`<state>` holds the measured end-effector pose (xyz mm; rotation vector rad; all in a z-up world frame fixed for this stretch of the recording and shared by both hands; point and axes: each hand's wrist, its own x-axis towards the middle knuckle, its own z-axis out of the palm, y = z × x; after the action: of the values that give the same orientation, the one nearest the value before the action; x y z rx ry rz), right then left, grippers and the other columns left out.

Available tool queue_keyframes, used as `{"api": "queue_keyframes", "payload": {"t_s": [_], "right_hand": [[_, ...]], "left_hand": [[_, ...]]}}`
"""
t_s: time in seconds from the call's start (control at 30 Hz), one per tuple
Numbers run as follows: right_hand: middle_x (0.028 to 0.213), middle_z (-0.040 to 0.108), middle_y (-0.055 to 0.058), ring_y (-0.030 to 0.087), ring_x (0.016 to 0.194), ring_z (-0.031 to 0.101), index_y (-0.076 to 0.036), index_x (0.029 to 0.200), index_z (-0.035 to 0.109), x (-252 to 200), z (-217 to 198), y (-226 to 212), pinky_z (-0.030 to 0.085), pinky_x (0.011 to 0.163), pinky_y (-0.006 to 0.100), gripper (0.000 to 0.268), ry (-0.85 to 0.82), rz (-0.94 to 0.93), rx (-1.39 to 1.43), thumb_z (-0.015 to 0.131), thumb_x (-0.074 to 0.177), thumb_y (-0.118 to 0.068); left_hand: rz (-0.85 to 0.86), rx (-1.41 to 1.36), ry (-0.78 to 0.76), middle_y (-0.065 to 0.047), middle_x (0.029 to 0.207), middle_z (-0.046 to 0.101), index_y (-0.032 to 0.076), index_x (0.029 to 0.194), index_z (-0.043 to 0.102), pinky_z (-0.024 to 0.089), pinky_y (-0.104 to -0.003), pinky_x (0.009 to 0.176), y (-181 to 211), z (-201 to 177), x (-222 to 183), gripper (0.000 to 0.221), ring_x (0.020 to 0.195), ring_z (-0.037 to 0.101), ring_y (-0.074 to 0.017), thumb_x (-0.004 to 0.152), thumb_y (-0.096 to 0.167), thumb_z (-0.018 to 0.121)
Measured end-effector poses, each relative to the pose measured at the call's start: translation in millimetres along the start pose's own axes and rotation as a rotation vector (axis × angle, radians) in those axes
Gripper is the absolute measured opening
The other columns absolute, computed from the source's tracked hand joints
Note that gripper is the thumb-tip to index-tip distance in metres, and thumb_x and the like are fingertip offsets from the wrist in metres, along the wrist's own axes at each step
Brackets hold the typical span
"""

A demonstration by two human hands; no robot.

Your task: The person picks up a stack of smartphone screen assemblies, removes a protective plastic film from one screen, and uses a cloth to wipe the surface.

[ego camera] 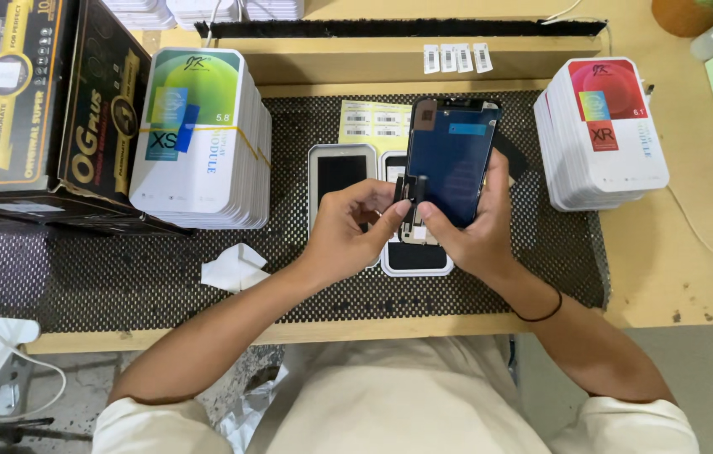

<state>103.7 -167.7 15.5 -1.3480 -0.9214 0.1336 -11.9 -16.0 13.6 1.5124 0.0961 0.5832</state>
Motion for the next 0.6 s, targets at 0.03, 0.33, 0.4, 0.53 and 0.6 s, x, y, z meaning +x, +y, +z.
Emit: {"api": "queue_keyframes", "payload": {"t_s": [0.03, 0.33, 0.4, 0.53, 0.6], "right_hand": [[0.111, 0.063, 0.017, 0.021, 0.099, 0.067, 0.000, 0.143, 0.034, 0.1, 0.5, 1.2, 0.059, 0.085, 0.035, 0.073, -0.002, -0.002, 0.000, 0.077, 0.084, -0.004], [0.113, 0.063, 0.020, 0.022, 0.102, 0.068, 0.002, 0.142, 0.036, 1.5, 6.3, 1.5, 0.060, 0.086, 0.035, 0.073, 0.006, -0.015, -0.031, 0.078, 0.082, 0.000], [0.112, 0.063, 0.019, 0.023, 0.099, 0.069, 0.001, 0.142, 0.034, -0.2, 3.5, 5.6, 0.060, 0.085, 0.035, 0.074, 0.009, 0.007, -0.005, 0.076, 0.082, 0.004], [0.112, 0.064, 0.020, 0.024, 0.099, 0.070, 0.002, 0.141, 0.034, 2.9, 6.3, -1.0, 0.061, 0.085, 0.035, 0.072, 0.015, 0.017, 0.000, 0.075, 0.082, 0.004], [0.112, 0.063, 0.017, 0.022, 0.099, 0.068, 0.001, 0.143, 0.034, 5.6, 7.7, -3.6, 0.060, 0.083, 0.033, 0.074, 0.015, 0.052, -0.006, 0.076, 0.081, 0.004]], "left_hand": [[0.002, 0.000, 0.001, -0.009, 0.072, 0.073, -0.002, 0.103, 0.072, 0.059, -0.024, 0.057, 1.9, 0.1, -0.1, 0.012, 0.067, 0.071, -0.0124, 0.091, 0.002, 0.072], [0.021, 0.054, 0.035, -0.010, 0.069, 0.073, -0.002, 0.099, 0.073, 0.056, -0.024, 0.053, 9.5, 1.1, 0.4, 0.010, 0.064, 0.070, -0.0137, 0.089, 0.001, 0.073], [0.017, 0.070, 0.042, -0.010, 0.068, 0.073, -0.001, 0.098, 0.073, 0.056, -0.024, 0.053, 9.3, 0.3, 0.9, 0.010, 0.064, 0.071, -0.0133, 0.089, 0.001, 0.073], [0.005, 0.058, 0.050, -0.010, 0.068, 0.073, -0.001, 0.097, 0.074, 0.056, -0.024, 0.053, 7.8, 0.6, 1.4, 0.010, 0.064, 0.071, -0.0139, 0.088, 0.002, 0.074], [-0.053, 0.008, 0.040, -0.010, 0.067, 0.073, -0.001, 0.096, 0.074, 0.057, -0.022, 0.056, 5.3, -0.1, 1.8, 0.009, 0.062, 0.070, -0.0115, 0.089, 0.004, 0.075]]}}
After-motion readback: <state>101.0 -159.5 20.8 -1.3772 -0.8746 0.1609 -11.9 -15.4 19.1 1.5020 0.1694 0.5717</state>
